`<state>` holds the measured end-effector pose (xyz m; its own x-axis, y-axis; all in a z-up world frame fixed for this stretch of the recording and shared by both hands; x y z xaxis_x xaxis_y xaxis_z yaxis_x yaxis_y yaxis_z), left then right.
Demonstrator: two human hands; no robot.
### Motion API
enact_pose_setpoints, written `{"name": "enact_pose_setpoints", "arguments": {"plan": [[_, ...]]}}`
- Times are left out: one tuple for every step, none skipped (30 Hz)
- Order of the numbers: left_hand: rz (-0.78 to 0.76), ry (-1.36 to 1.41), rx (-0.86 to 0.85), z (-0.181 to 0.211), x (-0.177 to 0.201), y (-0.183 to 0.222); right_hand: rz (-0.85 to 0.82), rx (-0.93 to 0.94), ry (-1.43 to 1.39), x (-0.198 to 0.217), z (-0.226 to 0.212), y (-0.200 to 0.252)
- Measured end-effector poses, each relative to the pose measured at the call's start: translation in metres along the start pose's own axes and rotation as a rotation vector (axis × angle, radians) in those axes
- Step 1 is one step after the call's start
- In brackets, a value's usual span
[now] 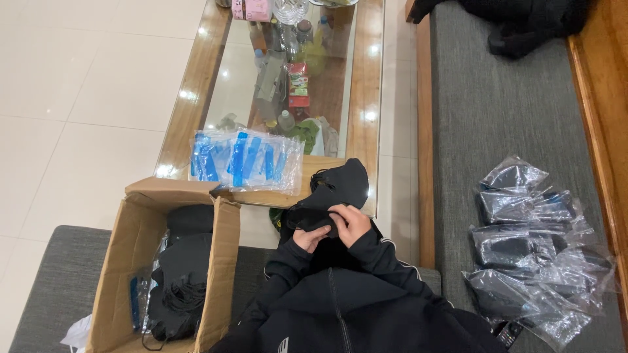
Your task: Packing black face masks into a cardboard box
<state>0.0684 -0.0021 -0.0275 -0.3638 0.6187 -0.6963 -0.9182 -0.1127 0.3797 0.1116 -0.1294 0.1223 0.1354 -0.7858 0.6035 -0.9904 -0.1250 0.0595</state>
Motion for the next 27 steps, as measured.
{"name": "enact_pose_setpoints", "arguments": {"plan": [[0.002, -0.001, 0.002, -0.006, 0.007, -0.003, -0.002, -0.003, -0.001, 0.001, -0.002, -0.002], [0.013, 0.007, 0.040, -0.016, 0.015, -0.006, 0.050, -0.016, -0.064, 0.008, -0.002, -0.005], [0.024, 0.014, 0.077, -0.025, 0.023, -0.009, 0.102, -0.030, -0.127, 0.014, -0.002, -0.007], [0.026, 0.013, 0.079, -0.015, 0.012, -0.003, 0.101, -0.033, -0.128, 0.009, 0.013, -0.012], [0.033, 0.020, 0.043, -0.003, 0.000, 0.002, 0.108, -0.128, -0.256, 0.006, 0.037, -0.018], [0.039, 0.028, 0.007, 0.009, -0.011, 0.007, 0.115, -0.223, -0.384, 0.002, 0.061, -0.023], [0.040, 0.026, 0.009, 0.003, -0.003, 0.003, 0.115, -0.226, -0.385, 0.000, 0.068, -0.028], [0.031, 0.053, -0.001, -0.001, 0.004, -0.002, 0.130, -0.302, -0.485, -0.001, 0.082, -0.033], [0.024, 0.080, -0.012, -0.006, 0.011, -0.006, 0.144, -0.378, -0.583, -0.003, 0.096, -0.036], [0.026, 0.078, -0.010, -0.024, 0.029, -0.018, 0.144, -0.381, -0.585, -0.003, 0.107, -0.042], [0.015, 0.106, -0.036, -0.041, 0.046, -0.029, 0.131, -0.426, -0.592, -0.006, 0.122, -0.047], [0.004, 0.133, -0.063, -0.057, 0.062, -0.040, 0.117, -0.472, -0.600, -0.008, 0.136, -0.052], [0.008, 0.130, -0.060, -0.053, 0.062, -0.039, 0.116, -0.477, -0.602, -0.009, 0.147, -0.055], [0.010, 0.146, -0.076, -0.048, 0.062, -0.038, 0.114, -0.510, -0.543, -0.010, 0.160, -0.059], [0.015, 0.159, -0.087, -0.044, 0.063, -0.035, 0.111, -0.548, -0.485, -0.012, 0.174, -0.059], [0.022, 0.153, -0.080, -0.033, 0.050, -0.029, 0.109, -0.559, -0.488, -0.008, 0.168, -0.058], [0.005, 0.146, -0.081, -0.021, 0.037, -0.022, 0.125, -0.555, -0.454, -0.003, 0.160, -0.054], [-0.011, 0.138, -0.082, -0.010, 0.023, -0.015, 0.140, -0.551, -0.420, 0.002, 0.153, -0.051], [-0.002, 0.130, -0.068, -0.018, 0.034, -0.019, 0.138, -0.569, -0.424, 0.002, 0.148, -0.049], [-0.030, 0.126, -0.067, -0.025, 0.043, -0.023, 0.147, -0.509, -0.449, 0.004, 0.138, -0.049], [-0.056, 0.123, -0.064, -0.032, 0.052, -0.025, 0.155, -0.450, -0.472, 0.006, 0.128, -0.047], [-0.045, 0.116, -0.049, -0.027, 0.047, -0.018, 0.154, -0.469, -0.476, 0.008, 0.124, -0.043], [-0.087, 0.114, -0.041, -0.019, 0.035, -0.017, 0.160, -0.460, -0.482, 0.012, 0.119, -0.044], [-0.128, 0.114, -0.032, -0.012, 0.024, -0.015, 0.166, -0.450, -0.488, 0.017, 0.113, -0.046], [-0.123, 0.109, -0.024, -0.008, 0.021, -0.012, 0.166, -0.460, -0.490, 0.014, 0.125, -0.048], [-0.120, 0.108, -0.034, -0.003, 0.018, -0.009, 0.160, -0.513, -0.453, 0.011, 0.139, -0.048], [-0.118, 0.108, -0.047, 0.002, 0.014, -0.008, 0.153, -0.562, -0.415, 0.008, 0.153, -0.051]]}}
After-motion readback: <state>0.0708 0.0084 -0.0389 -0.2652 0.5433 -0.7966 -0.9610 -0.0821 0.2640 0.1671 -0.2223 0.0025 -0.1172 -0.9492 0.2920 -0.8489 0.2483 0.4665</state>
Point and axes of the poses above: each hand's wrist, its own y-axis away from the middle knuckle, its own x-axis out of the back of the hand, z = x × y, the point moved 8 cm from there along -y, towards the middle knuckle, and after that the axes turned 14 degrees about -x, right-handed, at the moved point
